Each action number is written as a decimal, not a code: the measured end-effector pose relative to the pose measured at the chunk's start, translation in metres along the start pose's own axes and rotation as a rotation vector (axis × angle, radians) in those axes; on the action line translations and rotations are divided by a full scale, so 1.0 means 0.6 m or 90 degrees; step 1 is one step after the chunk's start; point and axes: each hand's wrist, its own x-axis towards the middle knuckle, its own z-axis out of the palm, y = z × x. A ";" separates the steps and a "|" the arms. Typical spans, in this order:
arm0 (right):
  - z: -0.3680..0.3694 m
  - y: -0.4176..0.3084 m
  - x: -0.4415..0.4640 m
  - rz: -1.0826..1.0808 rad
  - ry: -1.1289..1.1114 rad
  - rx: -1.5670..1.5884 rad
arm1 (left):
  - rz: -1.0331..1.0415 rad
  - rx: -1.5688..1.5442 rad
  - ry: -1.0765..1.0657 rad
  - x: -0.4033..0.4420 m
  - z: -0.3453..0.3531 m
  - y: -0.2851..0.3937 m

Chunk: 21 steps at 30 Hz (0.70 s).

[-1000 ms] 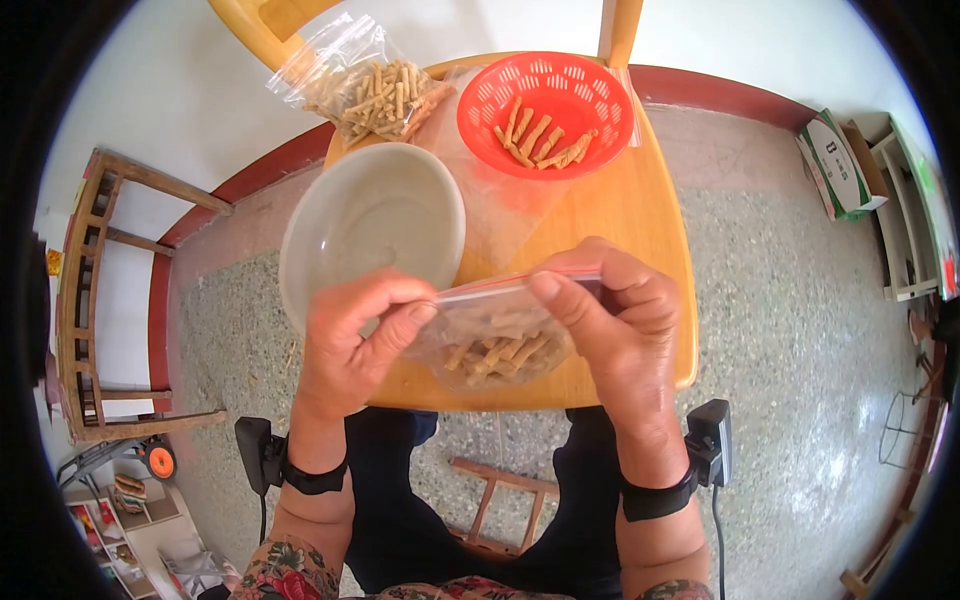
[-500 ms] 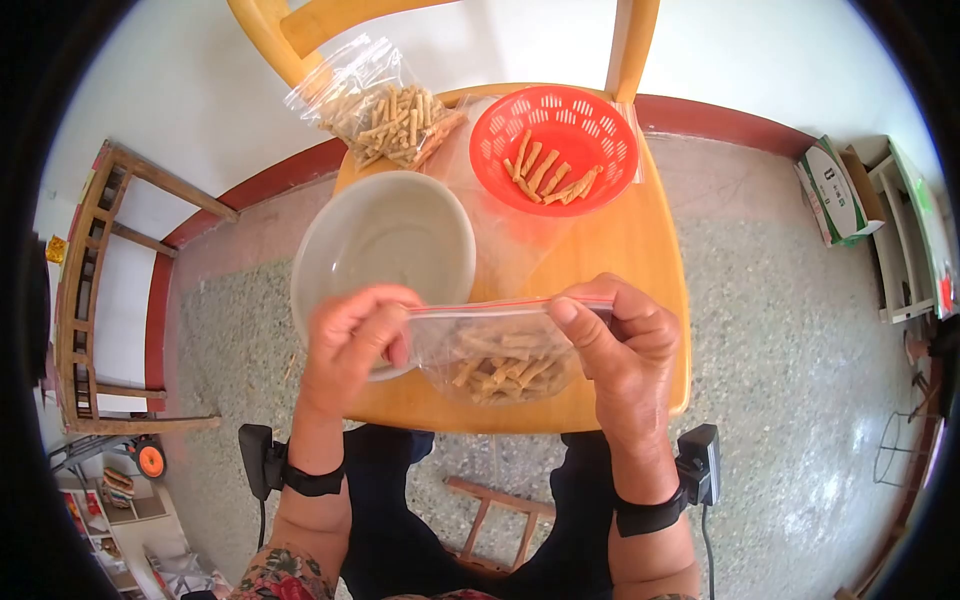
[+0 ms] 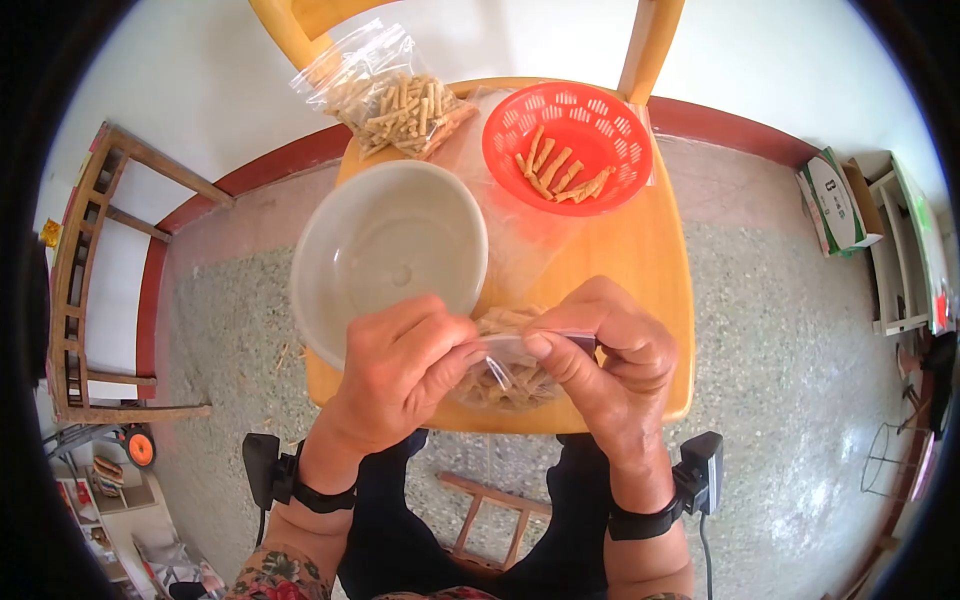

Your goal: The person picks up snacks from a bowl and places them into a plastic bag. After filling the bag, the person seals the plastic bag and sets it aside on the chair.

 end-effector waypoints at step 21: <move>-0.006 -0.007 -0.013 -0.032 -0.011 0.136 | -0.054 -0.157 0.014 0.005 0.015 0.061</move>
